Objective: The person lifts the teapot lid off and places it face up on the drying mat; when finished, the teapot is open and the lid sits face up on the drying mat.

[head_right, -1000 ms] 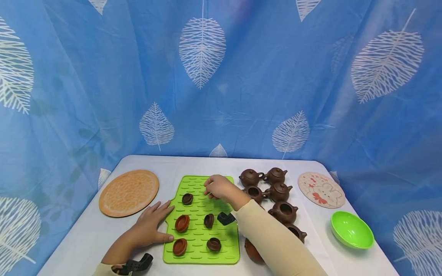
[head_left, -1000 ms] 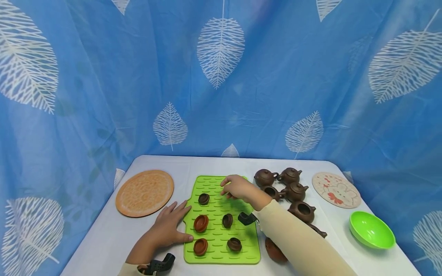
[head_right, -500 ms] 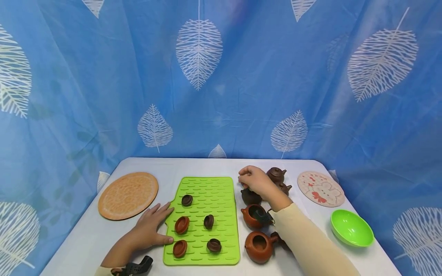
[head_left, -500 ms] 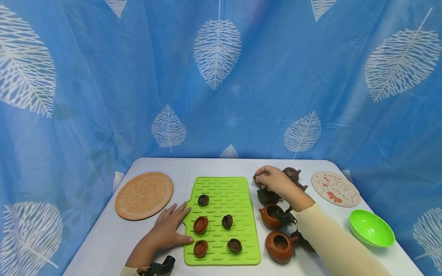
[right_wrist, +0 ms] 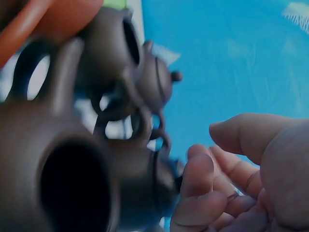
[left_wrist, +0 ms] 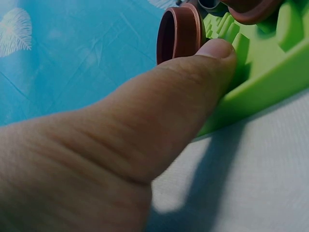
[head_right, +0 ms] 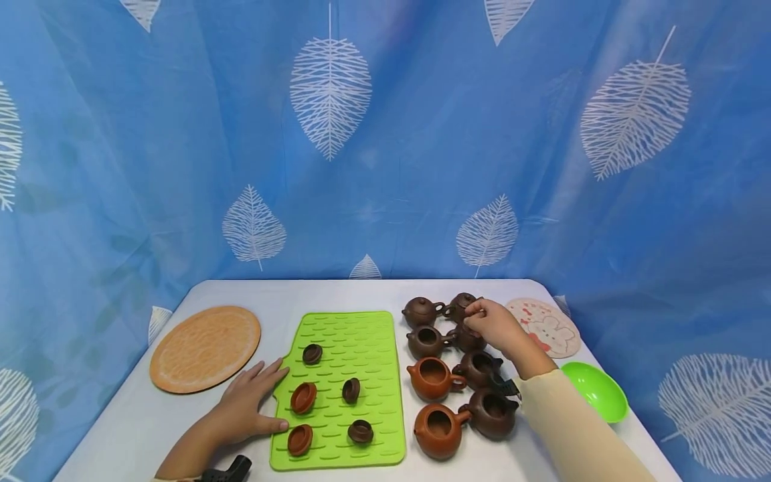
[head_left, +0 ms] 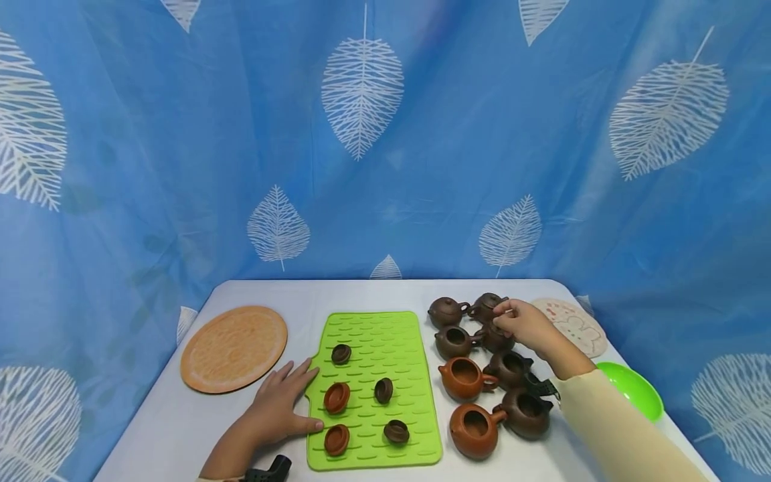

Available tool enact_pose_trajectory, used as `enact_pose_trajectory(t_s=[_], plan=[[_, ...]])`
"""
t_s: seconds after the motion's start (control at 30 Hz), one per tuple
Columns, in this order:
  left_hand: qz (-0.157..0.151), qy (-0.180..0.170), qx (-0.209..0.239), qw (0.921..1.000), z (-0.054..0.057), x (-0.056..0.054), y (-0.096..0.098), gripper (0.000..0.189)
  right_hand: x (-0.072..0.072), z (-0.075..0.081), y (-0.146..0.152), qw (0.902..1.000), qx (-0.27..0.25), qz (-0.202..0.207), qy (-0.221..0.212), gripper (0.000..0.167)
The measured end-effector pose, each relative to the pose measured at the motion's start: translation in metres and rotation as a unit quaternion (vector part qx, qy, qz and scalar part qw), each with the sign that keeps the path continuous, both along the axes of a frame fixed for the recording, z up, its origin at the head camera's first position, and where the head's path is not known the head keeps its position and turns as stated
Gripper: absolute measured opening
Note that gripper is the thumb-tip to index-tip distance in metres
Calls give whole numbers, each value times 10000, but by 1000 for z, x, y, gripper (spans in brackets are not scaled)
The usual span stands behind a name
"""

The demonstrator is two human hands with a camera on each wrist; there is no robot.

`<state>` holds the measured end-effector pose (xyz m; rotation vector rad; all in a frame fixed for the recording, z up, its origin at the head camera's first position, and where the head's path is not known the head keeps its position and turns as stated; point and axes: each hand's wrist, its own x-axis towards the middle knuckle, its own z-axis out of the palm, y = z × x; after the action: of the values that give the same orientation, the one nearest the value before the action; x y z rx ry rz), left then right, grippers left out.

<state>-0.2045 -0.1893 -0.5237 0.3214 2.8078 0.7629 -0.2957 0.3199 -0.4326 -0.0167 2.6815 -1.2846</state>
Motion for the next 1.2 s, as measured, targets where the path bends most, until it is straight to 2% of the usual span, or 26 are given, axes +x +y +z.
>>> enact_pose_trajectory(t_s=[0.13, 0.27, 0.4, 0.6, 0.97, 1.07, 1.2], plan=[[31, -20, 16, 10000, -2, 1, -3, 114, 1, -11, 11, 9994, 317, -136, -33, 40], [27, -3, 21, 10000, -3, 0, 0, 114, 2, -15, 18, 9984, 508, -230, -108, 42], [30, -38, -21, 10000, -1, 0, 2, 113, 1, -14, 20, 9970, 658, -341, -234, 41], [-54, 102, -77, 9999, 2, -1, 5, 113, -1, -12, 22, 9950, 869, -494, -58, 34], [-88, 79, -36, 9999, 0, 2, 4, 112, -3, -11, 24, 9902, 1306, -496, 37, 22], [-40, 67, -77, 9999, 0, 3, 2, 113, -2, -12, 22, 9922, 1094, -585, 119, 22], [23, 41, -107, 9999, 1, 5, -1, 112, -1, -18, 22, 9979, 36, -646, 67, 32]])
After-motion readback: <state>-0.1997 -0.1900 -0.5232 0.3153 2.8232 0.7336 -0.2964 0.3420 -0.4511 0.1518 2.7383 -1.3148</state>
